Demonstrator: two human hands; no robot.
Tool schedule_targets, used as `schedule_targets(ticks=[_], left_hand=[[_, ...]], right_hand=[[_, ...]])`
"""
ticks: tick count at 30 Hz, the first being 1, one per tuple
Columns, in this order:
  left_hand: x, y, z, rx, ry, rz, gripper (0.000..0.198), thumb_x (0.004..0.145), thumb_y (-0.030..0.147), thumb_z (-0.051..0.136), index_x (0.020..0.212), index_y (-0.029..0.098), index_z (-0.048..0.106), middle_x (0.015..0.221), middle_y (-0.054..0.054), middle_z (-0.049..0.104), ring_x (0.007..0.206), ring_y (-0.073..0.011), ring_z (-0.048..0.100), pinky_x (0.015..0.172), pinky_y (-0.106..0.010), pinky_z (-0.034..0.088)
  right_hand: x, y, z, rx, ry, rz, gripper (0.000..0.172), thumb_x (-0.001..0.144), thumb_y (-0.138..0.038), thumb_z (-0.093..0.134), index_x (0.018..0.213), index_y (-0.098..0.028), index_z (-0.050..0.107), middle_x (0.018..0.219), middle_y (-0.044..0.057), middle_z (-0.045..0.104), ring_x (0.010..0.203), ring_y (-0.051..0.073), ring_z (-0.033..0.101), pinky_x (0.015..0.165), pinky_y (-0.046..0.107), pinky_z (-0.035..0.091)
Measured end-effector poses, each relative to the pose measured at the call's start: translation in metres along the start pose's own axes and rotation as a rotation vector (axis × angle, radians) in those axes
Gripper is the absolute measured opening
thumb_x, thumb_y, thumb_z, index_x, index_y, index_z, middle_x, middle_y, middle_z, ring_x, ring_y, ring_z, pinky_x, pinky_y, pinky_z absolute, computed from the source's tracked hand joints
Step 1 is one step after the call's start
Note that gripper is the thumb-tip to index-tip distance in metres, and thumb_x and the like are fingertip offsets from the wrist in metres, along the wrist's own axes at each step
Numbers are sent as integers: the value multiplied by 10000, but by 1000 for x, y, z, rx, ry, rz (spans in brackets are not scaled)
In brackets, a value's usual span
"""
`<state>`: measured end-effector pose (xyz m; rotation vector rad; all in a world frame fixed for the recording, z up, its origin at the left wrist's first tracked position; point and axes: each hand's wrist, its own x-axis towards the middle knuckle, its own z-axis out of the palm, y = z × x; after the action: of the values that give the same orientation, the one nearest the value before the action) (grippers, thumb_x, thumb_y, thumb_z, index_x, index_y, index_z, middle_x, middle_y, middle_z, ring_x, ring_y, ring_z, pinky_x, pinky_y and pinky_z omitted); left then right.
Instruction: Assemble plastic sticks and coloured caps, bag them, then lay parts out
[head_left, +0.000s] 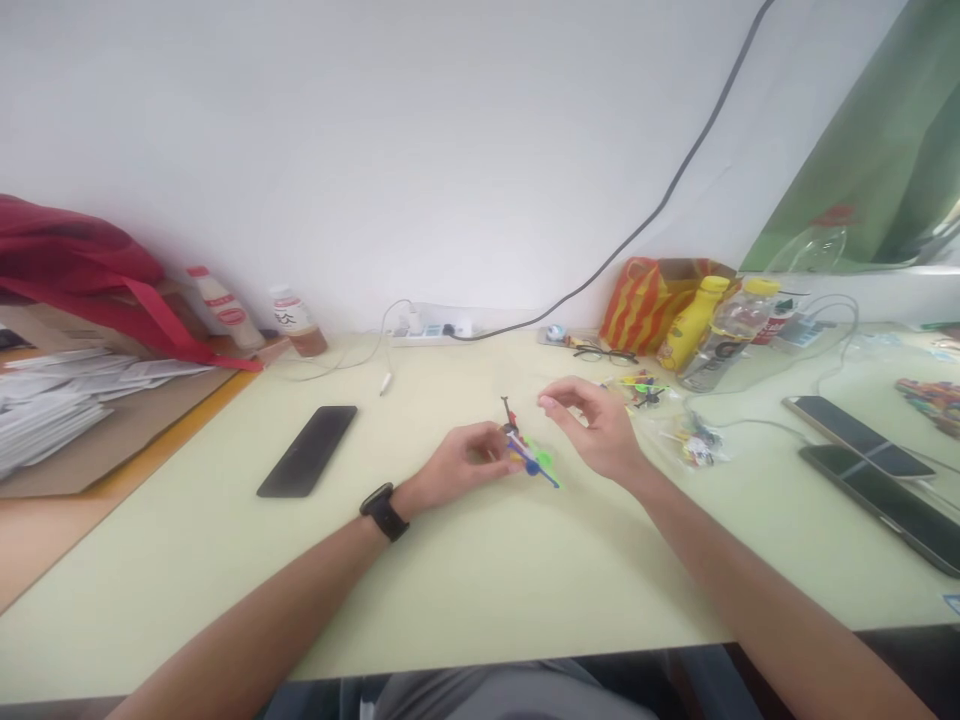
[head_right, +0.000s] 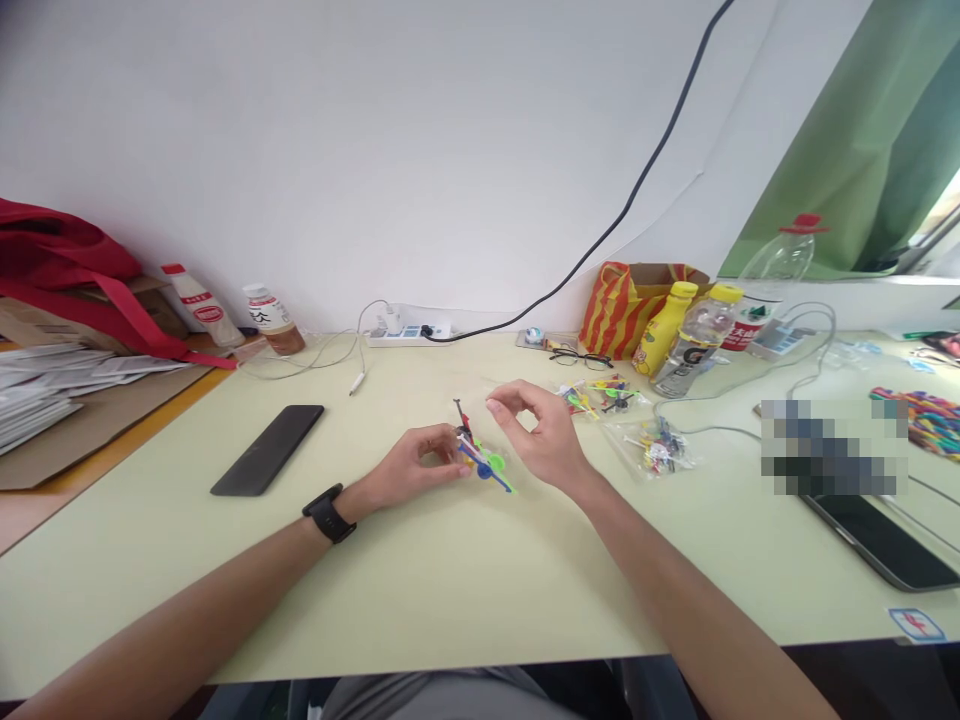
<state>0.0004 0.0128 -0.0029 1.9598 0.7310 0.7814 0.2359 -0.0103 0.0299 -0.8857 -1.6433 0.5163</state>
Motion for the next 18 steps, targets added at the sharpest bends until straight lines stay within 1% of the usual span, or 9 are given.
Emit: schedule_targets(ticks=[2,4,5,7,10,12,15,16,18], left_hand=[[0,-2,0,-34,-26,-27,352,876,491,779,971,163,697,846,-40,681,775,-170,617,727,-299,500],[0,-2,-1,-35,-48,-55,361,865,490,792,966,157,695,813,-31,668,731,-156,599,675,-282,478],[-1,-2,-1,-28,-51,-63,357,864,489,791,954,158,691,800,-26,659,717,-151,591,663,-278,474],[-1,-1,-1,-17,-33,-50,333,878,478,776,919,162,677,818,-27,653,740,-156,600,687,-284,493],[-1,0,-1,-38,13,-4,292,898,439,757,961,169,668,949,-64,681,885,-199,651,815,-330,542],[-2,0,0,-70,30,4,289,907,417,751,1029,175,652,1033,-83,688,950,-216,666,876,-356,552],[-3,0,2,-125,60,29,267,946,381,704,1112,201,600,1134,-90,677,1006,-218,673,936,-381,550],[-3,0,3,-122,58,49,284,942,364,705,1152,213,588,1185,-97,665,1063,-231,667,968,-394,541],[-4,0,5,-69,29,86,422,901,329,748,1270,230,567,1288,-115,635,1196,-267,629,1046,-425,505]], right_hand=[[2,2,-2,20,38,16,172,968,-393,681,998,-225,701,922,56,722,841,209,695,770,367,602],[4,4,-5,61,69,25,196,986,-370,649,1136,-244,659,939,47,697,806,197,685,729,360,604],[5,5,-6,48,88,6,203,999,-355,624,1175,-254,639,960,49,686,801,196,678,722,363,602],[6,6,-9,-94,126,-93,166,1013,-315,584,1156,-262,650,1039,75,671,882,217,669,780,397,593],[4,7,-10,-444,167,-311,142,987,-253,606,1081,-262,712,1190,119,646,1109,295,596,943,485,526],[1,8,-9,-610,144,-421,190,964,-221,636,1125,-278,719,1217,120,653,1149,325,552,983,519,481],[-3,8,-6,-719,55,-486,238,961,-224,652,1187,-289,690,1212,101,685,1129,328,543,988,515,448],[-4,7,-5,-729,32,-486,218,967,-228,646,1174,-286,682,1206,92,695,1125,324,544,986,506,438],[-5,5,-3,-738,4,-480,144,981,-218,624,1103,-277,671,1173,69,719,1121,312,550,990,496,408]])
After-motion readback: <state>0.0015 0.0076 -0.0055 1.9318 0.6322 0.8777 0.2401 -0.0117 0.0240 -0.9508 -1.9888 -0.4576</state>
